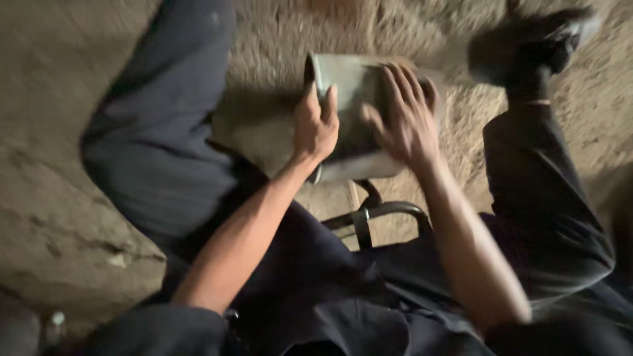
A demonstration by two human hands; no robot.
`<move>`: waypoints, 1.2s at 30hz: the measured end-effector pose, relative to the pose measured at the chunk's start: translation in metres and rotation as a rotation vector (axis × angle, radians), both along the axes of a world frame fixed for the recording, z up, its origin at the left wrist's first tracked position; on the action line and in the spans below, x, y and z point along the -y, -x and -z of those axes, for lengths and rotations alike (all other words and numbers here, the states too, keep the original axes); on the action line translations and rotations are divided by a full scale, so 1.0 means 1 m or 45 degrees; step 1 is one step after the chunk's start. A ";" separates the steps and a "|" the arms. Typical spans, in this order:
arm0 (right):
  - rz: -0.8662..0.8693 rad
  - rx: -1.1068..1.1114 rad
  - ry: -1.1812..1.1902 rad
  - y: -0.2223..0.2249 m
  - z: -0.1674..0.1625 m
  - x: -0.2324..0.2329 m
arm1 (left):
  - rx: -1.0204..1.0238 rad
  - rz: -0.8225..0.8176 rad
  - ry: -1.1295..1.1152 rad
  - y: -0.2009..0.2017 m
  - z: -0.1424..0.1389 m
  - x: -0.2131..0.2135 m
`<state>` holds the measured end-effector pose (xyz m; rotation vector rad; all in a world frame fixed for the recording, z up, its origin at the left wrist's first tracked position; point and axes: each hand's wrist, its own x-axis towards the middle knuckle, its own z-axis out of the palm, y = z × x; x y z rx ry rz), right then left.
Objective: The person sits on the ground and scrubs the exterior of a metal container with a dark abrasive pad. The person repeatedly rubs the sides and top of the container, rotating it to access different areas.
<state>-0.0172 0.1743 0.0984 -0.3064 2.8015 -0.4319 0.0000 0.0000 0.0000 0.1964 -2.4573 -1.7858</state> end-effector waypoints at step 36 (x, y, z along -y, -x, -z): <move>-0.085 -0.087 -0.042 0.007 0.036 -0.028 | 0.293 -0.006 -0.064 -0.002 0.007 -0.003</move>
